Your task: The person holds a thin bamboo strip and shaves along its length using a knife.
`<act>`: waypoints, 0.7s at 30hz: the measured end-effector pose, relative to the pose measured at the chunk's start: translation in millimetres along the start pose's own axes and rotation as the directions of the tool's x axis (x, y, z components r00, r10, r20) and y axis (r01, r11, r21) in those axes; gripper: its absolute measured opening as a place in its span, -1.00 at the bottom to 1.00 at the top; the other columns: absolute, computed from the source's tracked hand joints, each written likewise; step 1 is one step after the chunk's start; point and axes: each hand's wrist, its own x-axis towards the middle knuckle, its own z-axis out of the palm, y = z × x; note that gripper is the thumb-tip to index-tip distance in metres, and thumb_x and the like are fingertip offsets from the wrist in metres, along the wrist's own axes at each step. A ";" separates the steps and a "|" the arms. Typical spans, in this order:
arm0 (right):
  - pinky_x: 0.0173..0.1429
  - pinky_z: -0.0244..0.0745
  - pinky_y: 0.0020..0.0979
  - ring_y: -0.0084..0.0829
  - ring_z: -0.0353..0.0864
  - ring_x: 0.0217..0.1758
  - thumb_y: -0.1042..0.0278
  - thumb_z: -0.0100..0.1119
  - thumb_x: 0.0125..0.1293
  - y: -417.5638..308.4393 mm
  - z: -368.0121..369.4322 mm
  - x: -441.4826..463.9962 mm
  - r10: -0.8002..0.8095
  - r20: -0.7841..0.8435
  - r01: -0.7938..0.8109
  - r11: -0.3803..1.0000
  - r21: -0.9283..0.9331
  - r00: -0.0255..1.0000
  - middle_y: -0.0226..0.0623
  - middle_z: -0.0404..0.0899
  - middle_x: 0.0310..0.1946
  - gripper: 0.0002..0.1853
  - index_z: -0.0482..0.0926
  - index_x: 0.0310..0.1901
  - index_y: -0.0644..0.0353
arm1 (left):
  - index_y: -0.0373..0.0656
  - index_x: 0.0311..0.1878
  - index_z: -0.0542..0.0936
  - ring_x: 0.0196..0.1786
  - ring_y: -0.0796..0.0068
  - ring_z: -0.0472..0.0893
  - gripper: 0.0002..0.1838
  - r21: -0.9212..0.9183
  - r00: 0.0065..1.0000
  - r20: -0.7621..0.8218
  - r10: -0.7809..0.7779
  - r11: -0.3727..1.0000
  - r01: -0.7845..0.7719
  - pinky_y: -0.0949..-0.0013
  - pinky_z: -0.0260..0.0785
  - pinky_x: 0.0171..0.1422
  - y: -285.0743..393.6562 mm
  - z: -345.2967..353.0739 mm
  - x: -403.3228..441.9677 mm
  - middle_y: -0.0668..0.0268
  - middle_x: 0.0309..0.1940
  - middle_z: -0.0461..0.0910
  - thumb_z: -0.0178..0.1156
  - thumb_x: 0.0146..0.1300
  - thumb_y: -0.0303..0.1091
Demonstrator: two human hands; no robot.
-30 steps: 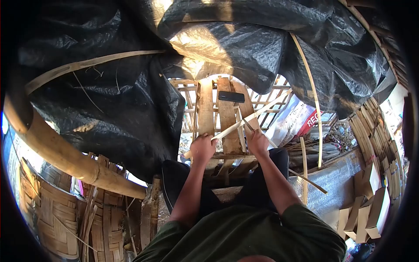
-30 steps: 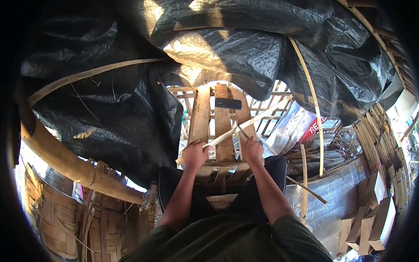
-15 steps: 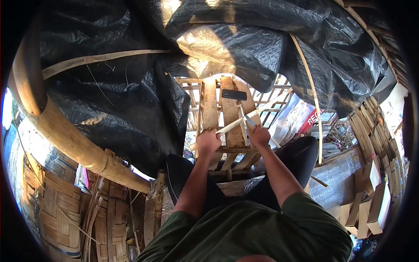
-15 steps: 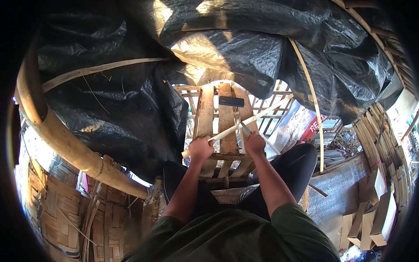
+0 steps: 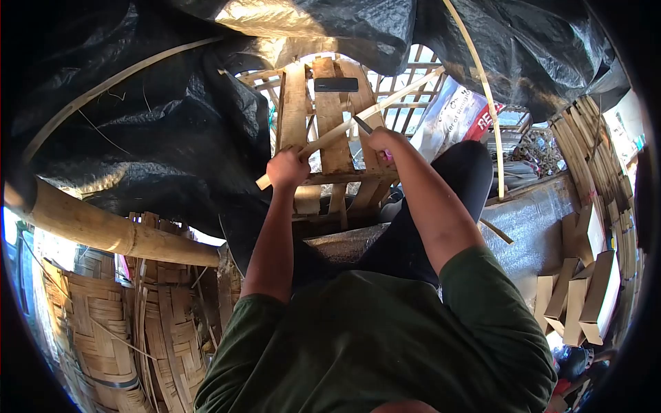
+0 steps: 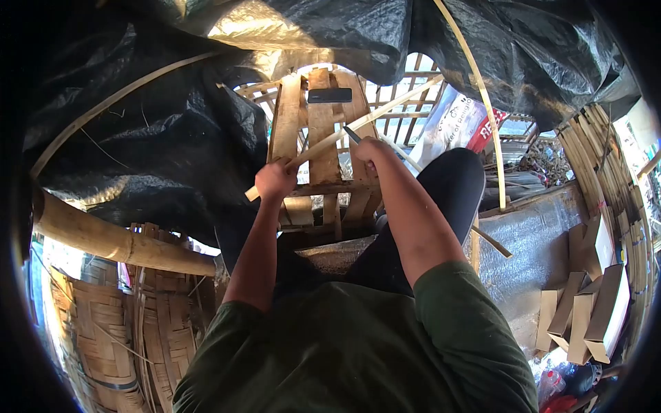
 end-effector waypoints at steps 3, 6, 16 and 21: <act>-0.39 0.60 -0.19 -0.14 0.72 -0.41 0.43 -0.06 0.35 -3.3 -12.9 10.4 0.027 0.201 -0.043 0.996 0.074 0.979 0.02 0.67 -0.45 -0.71 0.65 -0.25 0.44 | 0.05 -0.23 0.72 -0.25 0.08 0.72 -0.79 0.006 1.000 -0.010 -0.007 1.000 0.007 0.05 0.57 -0.17 3.2 -1.5 1.7 0.24 -0.33 0.72 0.29 0.17 -0.09; -0.46 0.54 -0.19 -0.27 0.61 -0.51 0.47 -0.12 0.34 -31.8 -49.4 -31.7 -0.048 0.213 0.106 0.956 -0.272 0.976 -0.09 0.60 -0.49 -0.71 0.60 -0.14 0.45 | 0.06 -0.22 0.72 -0.27 0.07 0.72 -0.76 0.089 0.998 0.044 -0.042 0.995 0.037 0.06 0.58 -0.18 3.4 -2.4 3.8 0.23 -0.33 0.73 0.27 0.20 -0.03; -0.43 0.55 -0.30 -0.37 0.60 -0.52 0.47 -0.10 0.34 -81.4 -101.1 -47.4 -0.230 0.166 0.275 0.900 -0.338 0.959 -0.18 0.61 -0.44 -0.67 0.56 0.00 0.44 | 0.07 0.02 0.72 -0.01 0.05 0.70 -0.59 0.030 0.914 0.380 -0.144 0.989 0.143 0.07 0.52 0.09 -2.7 -9.8 28.8 0.09 -0.15 0.73 0.19 0.31 0.12; -0.40 0.56 -0.26 -0.30 0.67 -0.47 0.45 -0.05 0.31 -79.3 -100.3 -41.9 -0.244 0.205 0.295 0.914 -0.280 0.948 -0.09 0.66 -0.41 -0.71 0.62 -0.06 0.34 | -0.03 0.06 0.70 -0.04 0.01 0.69 -0.58 -0.078 0.847 0.531 -0.033 0.993 0.088 0.07 0.51 0.05 -2.4 -31.5 54.7 0.05 -0.16 0.72 0.15 0.38 0.07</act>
